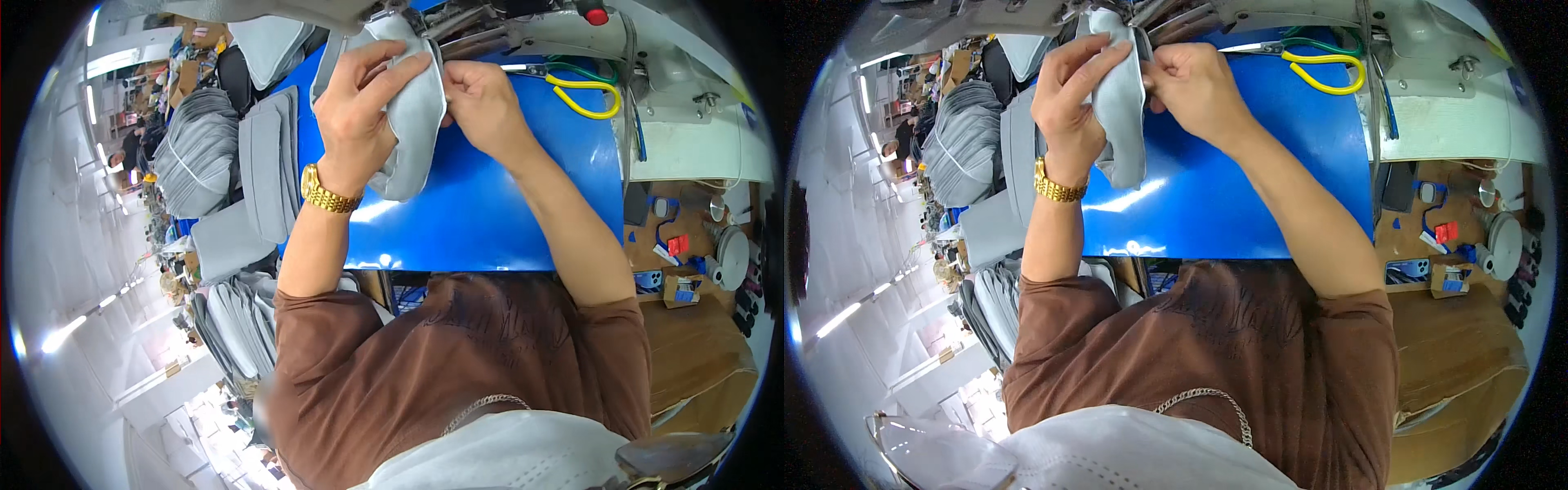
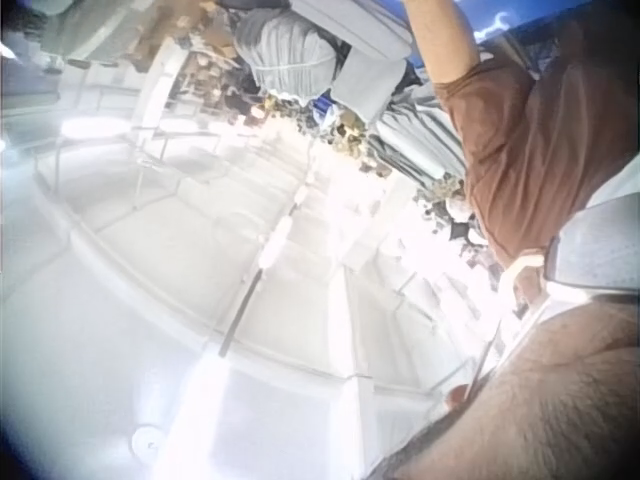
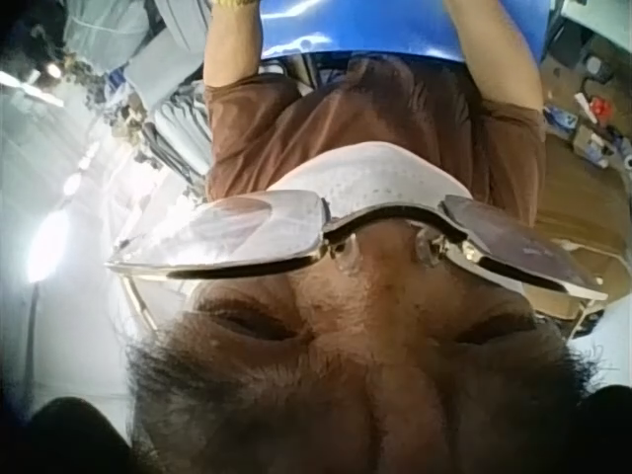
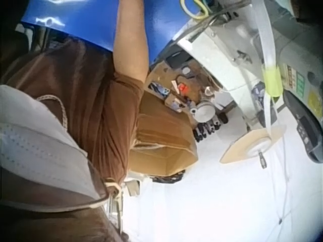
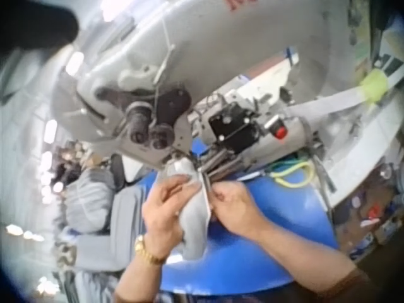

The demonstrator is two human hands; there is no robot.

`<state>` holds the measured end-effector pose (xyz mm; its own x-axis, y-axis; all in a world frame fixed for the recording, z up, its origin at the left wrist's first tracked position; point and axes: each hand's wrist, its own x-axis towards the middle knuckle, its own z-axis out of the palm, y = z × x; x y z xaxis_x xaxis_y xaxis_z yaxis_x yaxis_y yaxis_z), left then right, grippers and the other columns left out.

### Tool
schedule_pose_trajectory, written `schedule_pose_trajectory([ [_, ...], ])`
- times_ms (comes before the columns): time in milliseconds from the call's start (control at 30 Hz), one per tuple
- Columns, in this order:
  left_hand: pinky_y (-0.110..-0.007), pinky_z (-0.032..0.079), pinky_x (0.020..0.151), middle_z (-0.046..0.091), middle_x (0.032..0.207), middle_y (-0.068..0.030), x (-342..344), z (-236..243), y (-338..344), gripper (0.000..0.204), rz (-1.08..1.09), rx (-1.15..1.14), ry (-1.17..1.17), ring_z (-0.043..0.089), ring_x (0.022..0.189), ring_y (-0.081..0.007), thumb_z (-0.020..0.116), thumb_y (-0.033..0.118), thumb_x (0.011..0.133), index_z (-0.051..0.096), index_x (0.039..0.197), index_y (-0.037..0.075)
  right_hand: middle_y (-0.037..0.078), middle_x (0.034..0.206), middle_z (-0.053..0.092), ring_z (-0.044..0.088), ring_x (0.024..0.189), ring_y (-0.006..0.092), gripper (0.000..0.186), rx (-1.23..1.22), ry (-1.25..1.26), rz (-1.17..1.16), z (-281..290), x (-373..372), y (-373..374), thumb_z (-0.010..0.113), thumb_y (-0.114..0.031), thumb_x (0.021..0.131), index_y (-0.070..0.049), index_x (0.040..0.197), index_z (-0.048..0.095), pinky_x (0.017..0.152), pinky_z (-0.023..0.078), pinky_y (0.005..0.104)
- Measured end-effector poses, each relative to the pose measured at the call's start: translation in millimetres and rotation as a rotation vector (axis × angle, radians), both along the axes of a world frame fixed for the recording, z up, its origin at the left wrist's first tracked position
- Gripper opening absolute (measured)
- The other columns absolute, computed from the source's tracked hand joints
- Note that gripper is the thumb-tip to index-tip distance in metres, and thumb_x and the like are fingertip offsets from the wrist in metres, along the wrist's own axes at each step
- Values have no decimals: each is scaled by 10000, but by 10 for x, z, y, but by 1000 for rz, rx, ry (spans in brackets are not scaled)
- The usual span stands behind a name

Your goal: Sewing together fabric components using an industrial sewing machine to create bags.

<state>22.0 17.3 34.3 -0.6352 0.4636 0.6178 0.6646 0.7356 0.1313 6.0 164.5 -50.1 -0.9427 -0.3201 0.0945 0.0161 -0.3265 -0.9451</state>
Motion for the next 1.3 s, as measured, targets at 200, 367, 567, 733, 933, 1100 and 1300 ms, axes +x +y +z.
schedule_pose_trajectory([
  [200,-331,552,748,645,1027,-83,-16,-11,31,409,88,-14,25,635,908,-258,783,56,666,749,1062,152,99,606,647,637,558,149,251,181,127,-21,223,-112,192,637,-182,895,15,741,649,546,490,303],
  [367,-342,514,732,647,994,-73,-26,-46,43,396,55,0,52,618,896,-254,786,78,662,746,1050,146,175,603,600,599,530,313,254,434,271,-159,312,-119,241,649,-179,835,17,677,615,541,479,379],
  [567,-347,523,744,666,994,-83,44,-93,90,384,15,42,58,659,908,-266,802,85,653,740,1030,126,228,625,559,594,582,377,244,508,377,-57,243,5,270,644,-166,820,29,680,600,548,452,441],
  [733,-368,547,819,674,1069,-104,68,-116,66,398,11,60,70,678,1000,-304,813,76,654,739,1043,111,208,587,534,562,527,336,269,278,262,51,216,6,341,651,-164,814,37,661,559,524,427,405],
  [933,-401,528,888,657,1132,-123,-59,-143,8,408,33,13,35,626,1105,-334,747,21,680,737,1078,114,197,587,541,546,521,353,279,398,417,-74,314,-105,486,674,-172,792,21,637,547,503,405,407],
  [1100,-392,510,871,655,1098,-98,216,-83,148,436,43,-31,58,630,1027,-307,724,-4,651,739,1070,115,207,591,512,518,513,339,264,430,382,48,250,121,524,685,-162,801,25,666,558,508,395,404],
  [1300,-363,487,776,645,983,-76,425,-13,153,464,49,-98,112,623,929,-268,696,-45,616,742,1050,112,167,548,450,379,469,231,302,257,238,53,248,207,518,674,-162,841,23,653,527,473,350,356],
])
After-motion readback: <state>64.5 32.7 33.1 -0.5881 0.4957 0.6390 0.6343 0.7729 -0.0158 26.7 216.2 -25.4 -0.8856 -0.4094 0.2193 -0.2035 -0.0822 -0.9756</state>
